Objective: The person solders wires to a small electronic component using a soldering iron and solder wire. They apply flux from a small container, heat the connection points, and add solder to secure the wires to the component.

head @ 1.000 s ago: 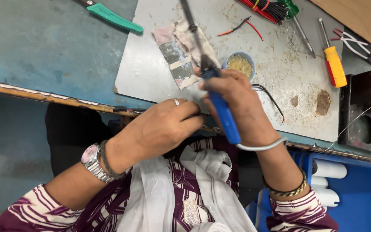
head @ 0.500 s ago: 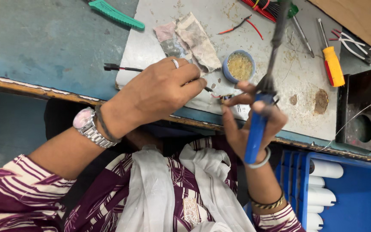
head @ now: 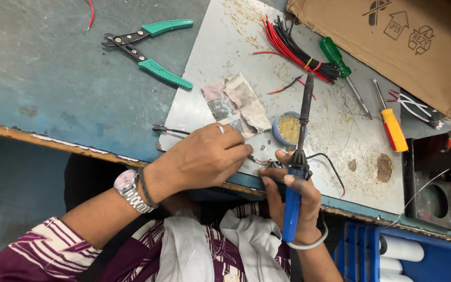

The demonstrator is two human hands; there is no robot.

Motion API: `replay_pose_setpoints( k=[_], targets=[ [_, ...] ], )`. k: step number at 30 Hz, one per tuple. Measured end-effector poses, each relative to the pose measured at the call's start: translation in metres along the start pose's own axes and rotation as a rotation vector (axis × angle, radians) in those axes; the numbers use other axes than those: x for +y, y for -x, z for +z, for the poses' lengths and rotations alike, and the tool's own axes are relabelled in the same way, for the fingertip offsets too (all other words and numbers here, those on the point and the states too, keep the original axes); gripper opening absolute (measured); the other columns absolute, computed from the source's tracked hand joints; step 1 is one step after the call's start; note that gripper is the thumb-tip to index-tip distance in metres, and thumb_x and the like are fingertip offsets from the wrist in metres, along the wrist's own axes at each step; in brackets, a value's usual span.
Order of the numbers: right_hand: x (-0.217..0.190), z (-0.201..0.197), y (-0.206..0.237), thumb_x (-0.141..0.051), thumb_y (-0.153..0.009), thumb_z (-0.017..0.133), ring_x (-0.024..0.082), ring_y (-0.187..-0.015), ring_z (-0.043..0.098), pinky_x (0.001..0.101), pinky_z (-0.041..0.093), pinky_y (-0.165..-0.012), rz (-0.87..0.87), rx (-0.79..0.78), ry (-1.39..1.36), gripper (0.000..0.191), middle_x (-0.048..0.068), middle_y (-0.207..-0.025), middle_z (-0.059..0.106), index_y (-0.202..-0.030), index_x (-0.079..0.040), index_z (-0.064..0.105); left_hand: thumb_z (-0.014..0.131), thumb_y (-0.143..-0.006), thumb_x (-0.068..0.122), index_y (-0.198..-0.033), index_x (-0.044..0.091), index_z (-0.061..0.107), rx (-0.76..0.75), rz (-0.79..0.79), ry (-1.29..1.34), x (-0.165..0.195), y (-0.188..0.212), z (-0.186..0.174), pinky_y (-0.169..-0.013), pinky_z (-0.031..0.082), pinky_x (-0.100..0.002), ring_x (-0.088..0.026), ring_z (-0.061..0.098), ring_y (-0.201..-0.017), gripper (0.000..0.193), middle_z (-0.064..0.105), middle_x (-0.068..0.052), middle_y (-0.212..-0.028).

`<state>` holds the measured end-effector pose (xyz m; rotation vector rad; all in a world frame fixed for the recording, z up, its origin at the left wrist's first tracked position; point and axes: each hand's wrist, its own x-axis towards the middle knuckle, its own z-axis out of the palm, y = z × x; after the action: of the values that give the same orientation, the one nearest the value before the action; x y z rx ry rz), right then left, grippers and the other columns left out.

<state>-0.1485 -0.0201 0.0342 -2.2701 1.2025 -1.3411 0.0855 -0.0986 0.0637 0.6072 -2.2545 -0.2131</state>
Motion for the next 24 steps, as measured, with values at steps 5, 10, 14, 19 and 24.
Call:
replay_pose_setpoints(
  k=[5,10,14,19,24],
  targets=[
    [-0.0029,-0.0006,-0.0046,0.013,-0.089,0.072,0.032,-0.116,0.073,0.0413,0.060,-0.097,-0.031,-0.003,0.050,0.068,0.024,-0.125,0.067,-0.130,-0.018,0.028,0.071,-0.081,0.015,-0.094,0.009,0.069,-0.020,0.070,0.015,0.0045,-0.0042,-0.0033,-0.074,0.051,-0.039,-0.025,0.064,-0.080,0.014,0.063,-0.006,-0.088],
    [-0.0057,-0.0022,-0.0094,0.013,-0.090,0.072,0.033,-0.121,0.070,0.0415,0.061,-0.099,-0.034,-0.022,0.028,0.068,0.020,-0.116,0.072,-0.132,-0.019,0.030,0.069,-0.082,0.012,-0.086,0.007,0.064,-0.095,0.030,0.009,0.0052,-0.0027,-0.0016,-0.076,0.052,-0.040,-0.026,0.064,-0.085,0.008,0.062,-0.007,-0.087],
    [-0.0053,-0.0033,-0.0092,0.012,-0.090,0.072,0.033,-0.121,0.071,0.0416,0.062,-0.098,-0.034,-0.022,0.036,0.068,0.022,-0.118,0.071,-0.133,-0.019,0.030,0.067,-0.086,0.008,-0.088,0.003,0.061,-0.082,0.010,0.051,0.0054,-0.0003,0.0003,-0.077,0.053,-0.040,-0.028,0.064,-0.087,0.008,0.061,-0.009,-0.090],
    [-0.0030,-0.0028,-0.0053,0.014,-0.091,0.070,0.034,-0.119,0.072,0.0411,0.063,-0.095,0.001,-0.016,0.009,0.067,0.026,-0.129,0.065,-0.133,-0.019,0.031,0.066,-0.087,0.007,-0.092,0.001,0.061,-0.065,-0.031,0.135,0.0044,0.0002,0.0016,-0.078,0.054,-0.041,-0.031,0.065,-0.086,0.010,0.061,-0.012,-0.093],
    [-0.0011,-0.0025,-0.0029,0.015,-0.091,0.069,0.029,-0.105,0.078,0.0389,0.066,-0.090,0.049,-0.017,-0.064,0.064,0.028,-0.140,0.058,-0.134,-0.020,0.036,0.066,-0.084,0.006,-0.098,0.002,0.066,-0.095,-0.003,0.095,0.0047,0.0012,0.0014,-0.078,0.054,-0.040,-0.029,0.066,-0.087,0.015,0.061,-0.011,-0.095]
  ],
)
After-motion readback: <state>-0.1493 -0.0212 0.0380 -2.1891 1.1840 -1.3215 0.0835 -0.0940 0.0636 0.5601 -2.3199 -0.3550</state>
